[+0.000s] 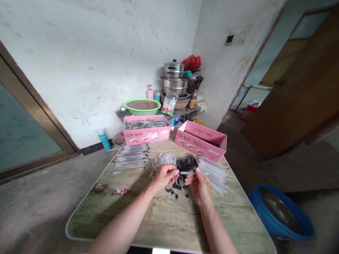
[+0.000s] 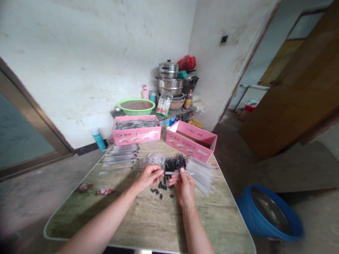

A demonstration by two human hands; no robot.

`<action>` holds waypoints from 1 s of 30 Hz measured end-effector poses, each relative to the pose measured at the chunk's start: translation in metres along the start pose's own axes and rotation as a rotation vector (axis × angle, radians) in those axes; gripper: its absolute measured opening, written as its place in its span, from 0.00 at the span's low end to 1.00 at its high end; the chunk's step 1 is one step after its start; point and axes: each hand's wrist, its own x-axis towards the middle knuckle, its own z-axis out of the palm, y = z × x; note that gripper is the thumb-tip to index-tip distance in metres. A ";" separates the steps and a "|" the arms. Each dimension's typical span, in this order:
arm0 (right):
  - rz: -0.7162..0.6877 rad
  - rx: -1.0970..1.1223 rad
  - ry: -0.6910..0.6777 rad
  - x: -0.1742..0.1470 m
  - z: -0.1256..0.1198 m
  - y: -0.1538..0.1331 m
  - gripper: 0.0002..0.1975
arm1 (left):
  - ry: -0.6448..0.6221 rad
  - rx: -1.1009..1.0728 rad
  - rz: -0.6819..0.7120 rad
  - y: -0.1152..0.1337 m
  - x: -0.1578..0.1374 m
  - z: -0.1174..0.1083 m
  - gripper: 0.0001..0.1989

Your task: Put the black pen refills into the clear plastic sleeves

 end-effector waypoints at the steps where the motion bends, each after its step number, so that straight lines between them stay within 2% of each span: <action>1: 0.001 0.000 -0.002 0.000 0.000 0.000 0.19 | -0.011 -0.017 0.013 0.001 0.000 0.000 0.23; 7: 0.005 0.006 0.000 -0.001 0.000 0.000 0.19 | 0.006 -0.146 0.079 0.008 -0.002 0.003 0.21; 11: 0.006 0.007 0.007 -0.001 0.000 0.001 0.19 | 0.039 -0.054 0.049 0.006 -0.003 0.001 0.21; 15: 0.016 0.000 -0.006 0.000 -0.002 0.002 0.19 | 0.006 0.025 0.001 0.003 -0.002 0.000 0.23; 19: 0.018 -0.007 -0.002 0.000 -0.001 0.000 0.20 | -0.018 -0.065 0.041 0.005 -0.001 0.002 0.19; 25: -0.005 -0.096 -0.022 -0.004 0.002 0.000 0.25 | -0.035 -0.149 0.071 0.021 -0.007 0.005 0.22; 27: 0.014 -0.161 -0.057 -0.006 0.002 0.002 0.27 | -0.070 -0.129 0.055 0.024 -0.009 0.005 0.22; 30: 0.066 -0.261 -0.210 -0.011 0.004 0.003 0.29 | -0.106 -0.077 0.052 0.022 -0.010 0.005 0.25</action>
